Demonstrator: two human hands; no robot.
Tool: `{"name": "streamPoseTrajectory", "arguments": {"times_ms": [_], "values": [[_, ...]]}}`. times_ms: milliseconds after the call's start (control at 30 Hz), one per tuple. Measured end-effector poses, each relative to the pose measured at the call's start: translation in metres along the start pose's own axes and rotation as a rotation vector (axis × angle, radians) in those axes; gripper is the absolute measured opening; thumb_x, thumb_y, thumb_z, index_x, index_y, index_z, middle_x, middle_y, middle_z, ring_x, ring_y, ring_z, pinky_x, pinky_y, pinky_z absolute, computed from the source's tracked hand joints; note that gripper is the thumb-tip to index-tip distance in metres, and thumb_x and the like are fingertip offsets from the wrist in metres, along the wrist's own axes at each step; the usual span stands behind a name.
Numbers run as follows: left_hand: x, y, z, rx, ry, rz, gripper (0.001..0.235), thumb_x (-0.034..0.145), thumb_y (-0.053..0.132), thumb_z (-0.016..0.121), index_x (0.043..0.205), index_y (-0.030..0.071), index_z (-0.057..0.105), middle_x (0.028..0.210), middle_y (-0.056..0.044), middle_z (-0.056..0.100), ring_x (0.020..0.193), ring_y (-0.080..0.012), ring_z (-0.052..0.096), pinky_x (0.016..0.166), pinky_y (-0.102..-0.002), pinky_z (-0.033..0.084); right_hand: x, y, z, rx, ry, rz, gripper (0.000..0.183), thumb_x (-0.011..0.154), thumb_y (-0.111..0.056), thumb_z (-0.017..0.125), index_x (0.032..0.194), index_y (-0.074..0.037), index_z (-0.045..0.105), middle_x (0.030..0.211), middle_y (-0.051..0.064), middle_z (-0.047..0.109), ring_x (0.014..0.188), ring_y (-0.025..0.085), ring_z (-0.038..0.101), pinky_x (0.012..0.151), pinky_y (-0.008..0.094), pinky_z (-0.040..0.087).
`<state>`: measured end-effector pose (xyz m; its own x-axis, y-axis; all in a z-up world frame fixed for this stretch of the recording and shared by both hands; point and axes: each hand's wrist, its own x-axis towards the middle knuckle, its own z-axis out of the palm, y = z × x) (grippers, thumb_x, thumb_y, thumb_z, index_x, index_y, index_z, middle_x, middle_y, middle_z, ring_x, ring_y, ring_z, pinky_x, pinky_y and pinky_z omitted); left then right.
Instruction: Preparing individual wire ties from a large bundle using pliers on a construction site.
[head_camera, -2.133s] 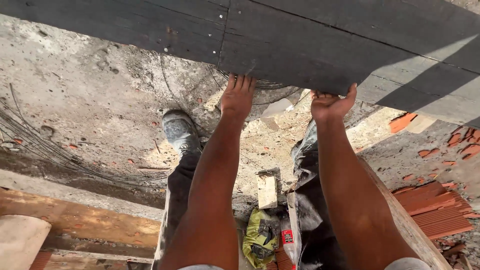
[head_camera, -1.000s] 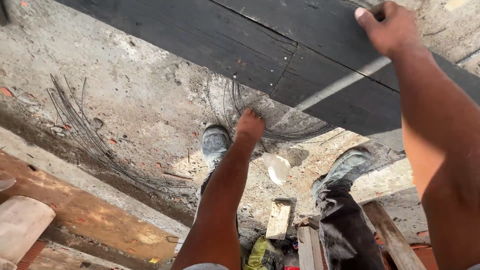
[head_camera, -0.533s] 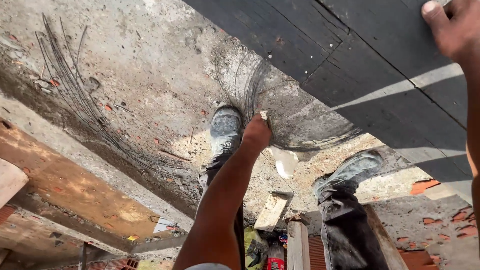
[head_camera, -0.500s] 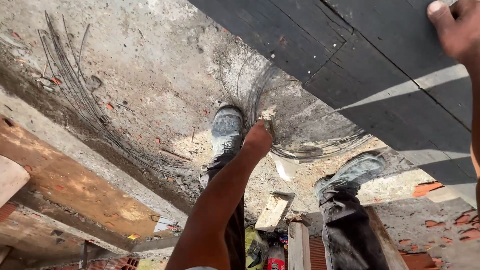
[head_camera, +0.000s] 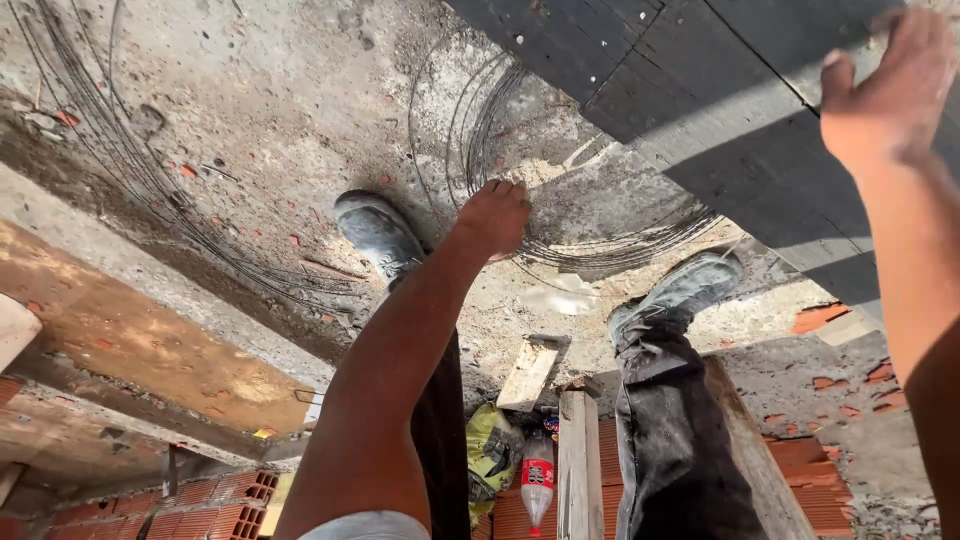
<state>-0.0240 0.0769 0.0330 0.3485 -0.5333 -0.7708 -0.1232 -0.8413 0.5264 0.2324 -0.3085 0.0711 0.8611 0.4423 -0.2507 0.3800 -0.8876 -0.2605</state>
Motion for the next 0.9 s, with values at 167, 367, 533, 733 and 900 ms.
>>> {"name": "streamPoseTrajectory", "arguments": {"times_ms": [167, 367, 533, 733, 900], "values": [[0.028, -0.056, -0.082, -0.231, 0.599, -0.661, 0.118, 0.084, 0.071, 0.080, 0.158, 0.002, 0.018, 0.166, -0.028, 0.016, 0.155, -0.0436, 0.014, 0.124, -0.059, 0.013, -0.137, -0.049, 0.035, 0.437, -0.122, 0.502, 0.017, 0.107, -0.012, 0.069, 0.117, 0.000, 0.063, 0.112, 0.018, 0.062, 0.106, 0.033, 0.056, 0.087, 0.048, 0.044], [0.036, -0.058, -0.076, -0.178, 0.351, -0.777, 0.126, 0.096, 0.085, 0.060, 0.161, -0.004, -0.001, 0.167, -0.031, -0.001, 0.155, -0.0459, 0.002, 0.121, -0.068, 0.010, -0.116, -0.181, 0.046, 1.757, 0.179, 1.732, 0.050, 0.103, -0.049, 0.039, 0.119, -0.004, 0.053, 0.107, 0.016, 0.067, 0.099, 0.027, 0.068, 0.094, 0.035, 0.059], [0.034, -0.077, -0.067, 0.005, 0.427, -0.697, 0.126, 0.088, 0.071, 0.078, 0.160, 0.000, 0.002, 0.163, -0.021, 0.030, 0.150, -0.0367, 0.030, 0.121, -0.061, 0.021, -0.062, -0.184, 0.087, 2.067, 0.840, 1.658, 0.090, 0.072, -0.061, 0.055, 0.146, -0.010, 0.054, 0.150, 0.021, 0.055, 0.137, 0.038, 0.054, 0.115, 0.053, 0.041], [0.008, -0.116, -0.078, -0.197, 0.179, -0.723, 0.137, 0.100, 0.083, 0.069, 0.159, 0.002, -0.023, 0.166, -0.018, -0.027, 0.157, -0.0389, -0.018, 0.124, -0.070, 0.002, -0.038, -0.207, 0.044, 1.755, 0.947, 1.884, 0.075, 0.072, -0.054, 0.056, 0.134, -0.011, 0.057, 0.133, 0.017, 0.058, 0.116, 0.028, 0.054, 0.096, 0.040, 0.046], [-0.016, -0.114, 0.023, -0.491, 0.775, -0.683, 0.086, 0.086, 0.014, 0.071, 0.154, 0.001, 0.021, 0.143, -0.023, 0.054, 0.131, -0.0443, 0.053, 0.106, -0.070, 0.038, -0.027, -0.220, -0.002, 1.785, 1.018, 1.898, 0.068, 0.088, -0.044, 0.054, 0.137, 0.003, 0.061, 0.116, 0.023, 0.073, 0.101, 0.035, 0.072, 0.079, 0.040, 0.065]]}}
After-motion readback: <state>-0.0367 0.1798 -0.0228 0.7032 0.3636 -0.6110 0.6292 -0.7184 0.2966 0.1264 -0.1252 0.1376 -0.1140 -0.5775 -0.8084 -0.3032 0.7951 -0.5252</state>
